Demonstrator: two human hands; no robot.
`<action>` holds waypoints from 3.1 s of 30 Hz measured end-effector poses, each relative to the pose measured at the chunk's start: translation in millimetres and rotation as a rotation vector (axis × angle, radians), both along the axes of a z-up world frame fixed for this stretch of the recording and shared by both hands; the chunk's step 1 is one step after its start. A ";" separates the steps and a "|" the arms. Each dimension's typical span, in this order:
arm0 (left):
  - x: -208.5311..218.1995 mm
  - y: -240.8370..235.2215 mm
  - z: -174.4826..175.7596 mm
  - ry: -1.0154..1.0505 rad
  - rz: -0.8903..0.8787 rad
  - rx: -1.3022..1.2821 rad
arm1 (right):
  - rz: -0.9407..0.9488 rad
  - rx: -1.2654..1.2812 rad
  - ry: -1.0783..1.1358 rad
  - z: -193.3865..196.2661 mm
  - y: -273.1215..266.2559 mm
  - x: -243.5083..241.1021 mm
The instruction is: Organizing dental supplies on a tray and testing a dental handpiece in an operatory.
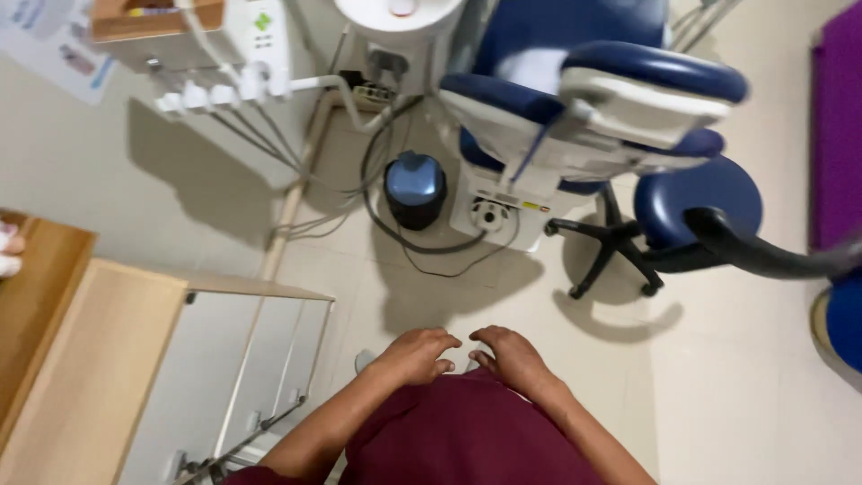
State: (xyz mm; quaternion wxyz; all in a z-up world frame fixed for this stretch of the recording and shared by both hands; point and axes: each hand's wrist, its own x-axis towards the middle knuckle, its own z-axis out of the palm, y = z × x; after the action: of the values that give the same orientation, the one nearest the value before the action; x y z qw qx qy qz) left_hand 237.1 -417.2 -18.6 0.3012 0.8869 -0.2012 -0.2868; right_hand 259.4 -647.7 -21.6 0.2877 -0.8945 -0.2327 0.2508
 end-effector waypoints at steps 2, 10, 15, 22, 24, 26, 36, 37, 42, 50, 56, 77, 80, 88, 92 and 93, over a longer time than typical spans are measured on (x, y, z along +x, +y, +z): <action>17.8 -41.2 -2.4 0.029 -0.075 -0.005 | -0.094 -0.001 -0.008 8.1 -43.8 7.8; 72.9 -109.1 -69.0 0.075 -0.224 0.176 | -0.575 -0.116 0.038 11.2 -175.1 16.5; 109.0 -122.2 -116.4 0.213 -0.365 0.478 | -0.759 -0.180 0.176 -14.5 -227.7 -5.3; 180.4 -173.9 -131.1 0.289 -0.384 0.508 | -0.833 -0.314 0.347 -23.4 -265.4 17.6; 200.3 -195.9 -138.8 0.240 -0.377 0.468 | -0.828 -0.302 0.331 -11.8 -272.2 29.7; 215.8 -217.6 -153.3 0.186 -0.350 0.429 | -0.807 -0.287 0.303 -2.1 -279.1 43.7; 215.6 -288.9 -117.3 0.115 0.020 0.272 | -0.603 0.017 -0.012 36.8 -366.8 113.0; 204.3 -289.3 -116.4 0.117 0.083 0.294 | -0.561 0.057 -0.061 44.9 -374.1 119.9; 121.7 -291.9 -97.6 0.259 0.307 0.326 | -0.344 0.123 -0.157 55.5 -402.2 164.7; -4.9 -271.5 -143.7 0.556 0.505 0.357 | -0.145 0.295 -0.196 89.1 -347.3 205.8; -65.7 -228.1 -175.7 0.457 0.658 0.301 | -0.058 0.170 -0.274 77.2 -308.6 204.8; 189.9 -499.4 -26.0 -0.490 0.425 -0.187 | -0.463 0.139 -0.236 70.1 -538.7 119.1; 214.9 -598.8 -1.9 -0.644 0.366 -0.226 | -0.482 0.117 -0.196 72.4 -622.2 107.7; 251.7 -704.3 -77.5 -0.277 0.217 0.263 | -0.781 -0.054 -0.114 59.4 -814.7 107.3; 267.1 -710.6 -63.9 -0.355 0.187 0.282 | -0.857 -0.061 -0.126 41.1 -861.5 135.0; 275.2 -717.2 -51.8 -0.177 0.215 0.377 | -0.841 -0.039 -0.121 38.8 -870.9 144.8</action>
State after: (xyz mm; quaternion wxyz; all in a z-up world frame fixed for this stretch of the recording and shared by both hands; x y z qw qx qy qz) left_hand 512.3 -1134.4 -70.4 0.1405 0.9654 -0.0739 -0.2067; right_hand 404.1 -1518.6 17.2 0.3338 -0.9299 0.1410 0.0628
